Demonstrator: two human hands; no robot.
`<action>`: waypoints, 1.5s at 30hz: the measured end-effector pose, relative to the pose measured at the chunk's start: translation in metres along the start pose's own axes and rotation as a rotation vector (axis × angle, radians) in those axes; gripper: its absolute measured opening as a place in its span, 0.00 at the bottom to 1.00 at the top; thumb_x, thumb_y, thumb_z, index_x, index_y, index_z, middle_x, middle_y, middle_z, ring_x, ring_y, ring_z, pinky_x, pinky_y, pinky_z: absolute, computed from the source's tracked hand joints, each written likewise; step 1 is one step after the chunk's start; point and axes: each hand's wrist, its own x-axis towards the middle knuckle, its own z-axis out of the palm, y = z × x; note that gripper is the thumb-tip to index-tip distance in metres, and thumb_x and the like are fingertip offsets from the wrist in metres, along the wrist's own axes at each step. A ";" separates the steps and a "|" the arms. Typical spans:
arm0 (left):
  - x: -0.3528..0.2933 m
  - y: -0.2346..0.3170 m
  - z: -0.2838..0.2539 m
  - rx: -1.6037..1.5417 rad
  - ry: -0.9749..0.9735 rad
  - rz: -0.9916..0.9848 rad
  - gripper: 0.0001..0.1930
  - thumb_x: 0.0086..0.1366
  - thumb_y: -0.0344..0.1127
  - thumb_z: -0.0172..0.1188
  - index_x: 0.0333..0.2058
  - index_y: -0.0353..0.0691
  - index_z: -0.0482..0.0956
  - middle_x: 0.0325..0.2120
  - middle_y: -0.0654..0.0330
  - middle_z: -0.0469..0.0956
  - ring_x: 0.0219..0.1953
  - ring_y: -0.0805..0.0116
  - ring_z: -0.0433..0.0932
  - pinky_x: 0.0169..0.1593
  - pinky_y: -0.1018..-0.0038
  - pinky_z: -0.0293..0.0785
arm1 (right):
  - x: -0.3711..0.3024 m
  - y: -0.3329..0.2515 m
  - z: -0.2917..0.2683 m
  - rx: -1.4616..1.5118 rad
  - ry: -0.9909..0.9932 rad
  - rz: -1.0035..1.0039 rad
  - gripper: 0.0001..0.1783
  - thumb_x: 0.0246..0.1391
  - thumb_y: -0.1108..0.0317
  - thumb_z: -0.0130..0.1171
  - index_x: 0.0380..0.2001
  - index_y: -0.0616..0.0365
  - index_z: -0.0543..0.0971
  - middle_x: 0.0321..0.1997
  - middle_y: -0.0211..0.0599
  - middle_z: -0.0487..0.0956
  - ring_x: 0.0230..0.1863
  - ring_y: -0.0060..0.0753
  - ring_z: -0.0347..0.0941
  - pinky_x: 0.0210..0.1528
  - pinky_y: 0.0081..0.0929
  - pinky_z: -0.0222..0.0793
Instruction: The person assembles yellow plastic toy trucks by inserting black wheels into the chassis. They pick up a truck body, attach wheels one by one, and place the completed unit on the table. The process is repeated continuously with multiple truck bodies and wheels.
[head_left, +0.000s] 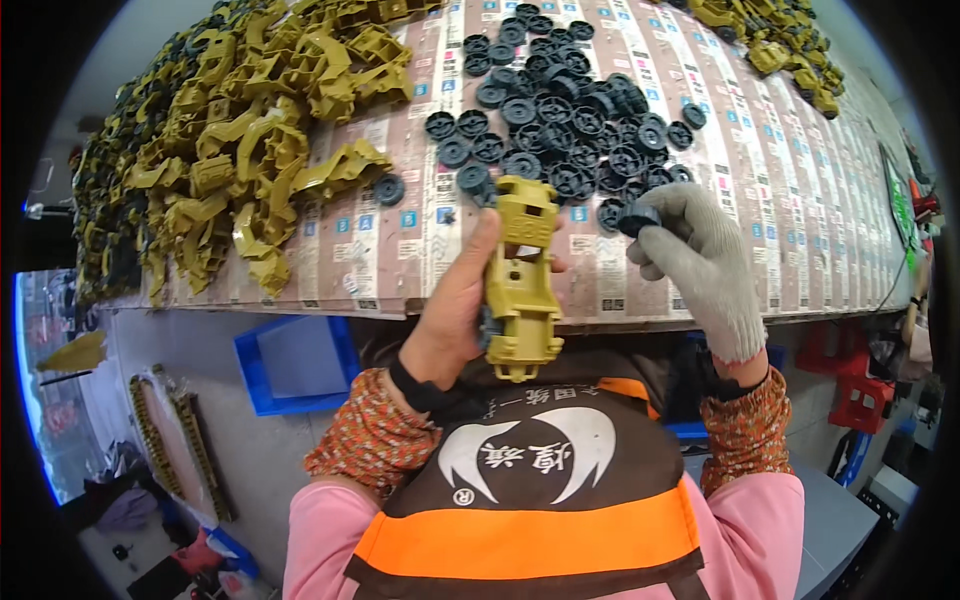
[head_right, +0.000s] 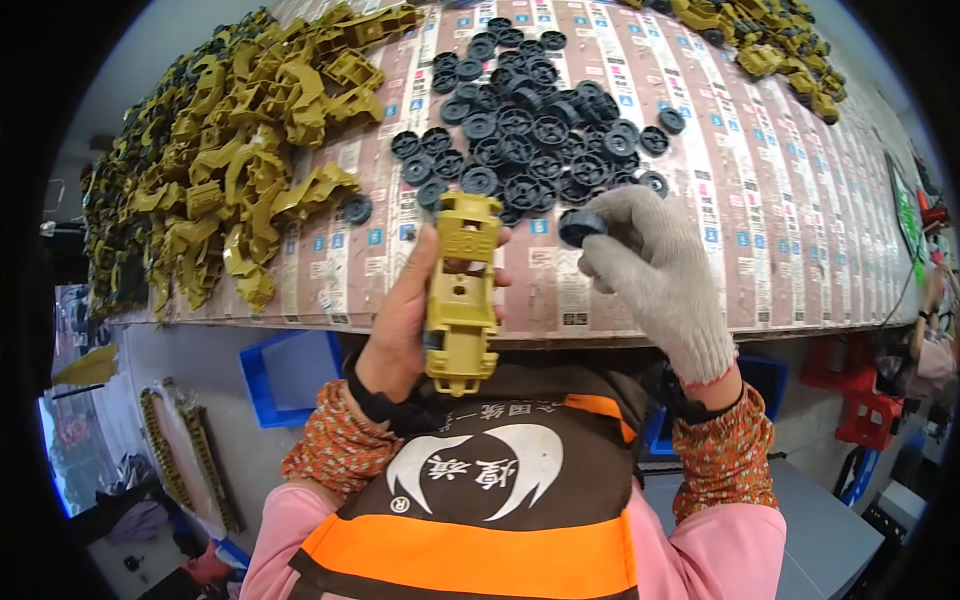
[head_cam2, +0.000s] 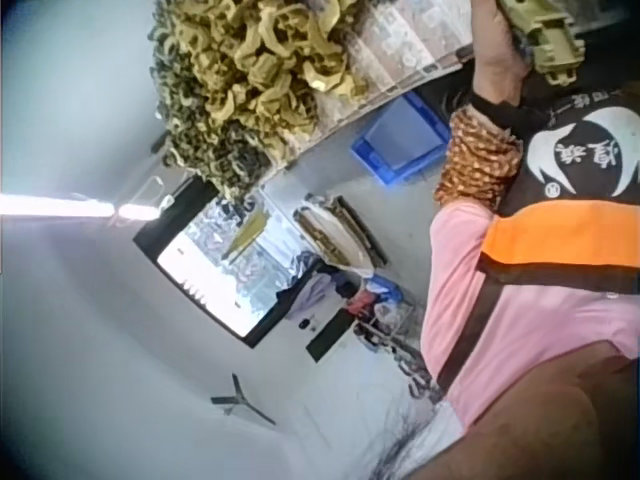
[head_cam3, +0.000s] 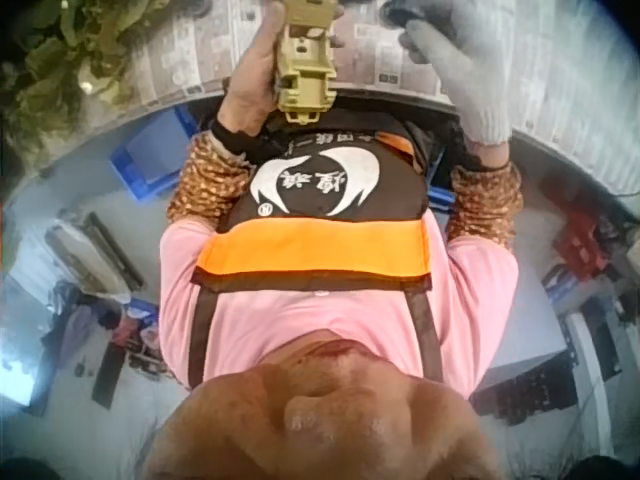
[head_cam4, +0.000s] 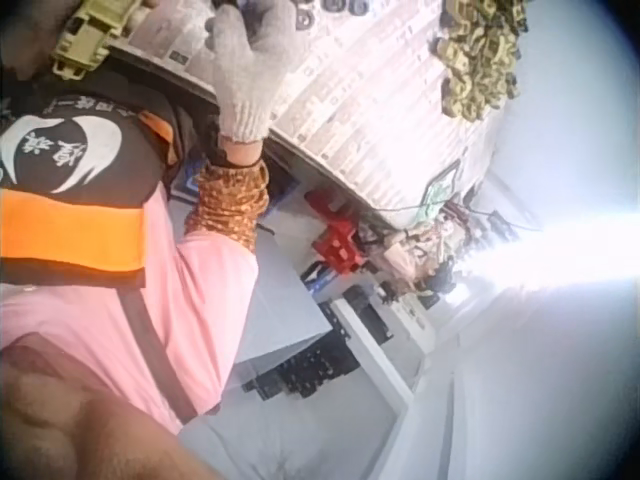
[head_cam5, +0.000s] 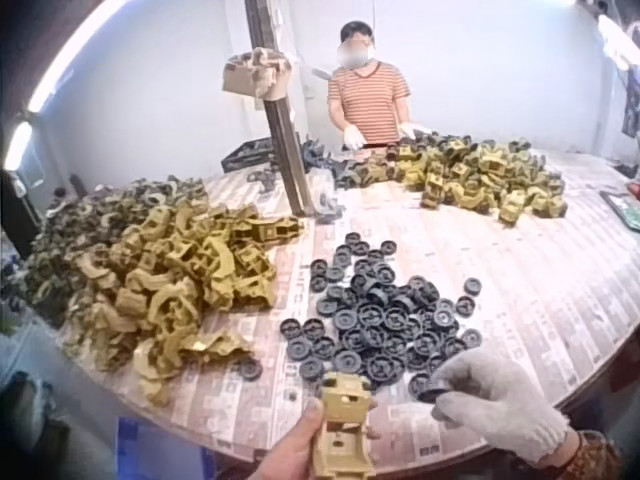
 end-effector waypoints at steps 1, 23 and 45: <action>0.002 0.000 0.004 0.000 -0.041 -0.025 0.39 0.77 0.69 0.48 0.66 0.38 0.72 0.44 0.52 0.84 0.39 0.64 0.87 0.43 0.65 0.88 | -0.004 0.000 0.008 0.032 -0.007 -0.015 0.11 0.63 0.75 0.61 0.48 0.63 0.80 0.40 0.33 0.83 0.37 0.16 0.78 0.39 0.18 0.75; -0.001 0.002 0.004 0.193 0.117 0.355 0.29 0.80 0.55 0.54 0.70 0.47 0.60 0.58 0.51 0.77 0.53 0.58 0.83 0.47 0.63 0.88 | -0.039 0.031 0.063 -0.183 0.101 -0.358 0.14 0.60 0.78 0.63 0.50 0.60 0.81 0.37 0.40 0.82 0.34 0.28 0.82 0.38 0.27 0.77; 0.004 -0.008 0.005 0.182 0.192 0.498 0.28 0.78 0.56 0.57 0.67 0.47 0.65 0.55 0.53 0.79 0.49 0.62 0.84 0.44 0.68 0.88 | -0.041 0.041 0.078 -0.152 0.047 -0.305 0.15 0.59 0.76 0.64 0.50 0.62 0.80 0.38 0.48 0.82 0.34 0.45 0.83 0.39 0.35 0.78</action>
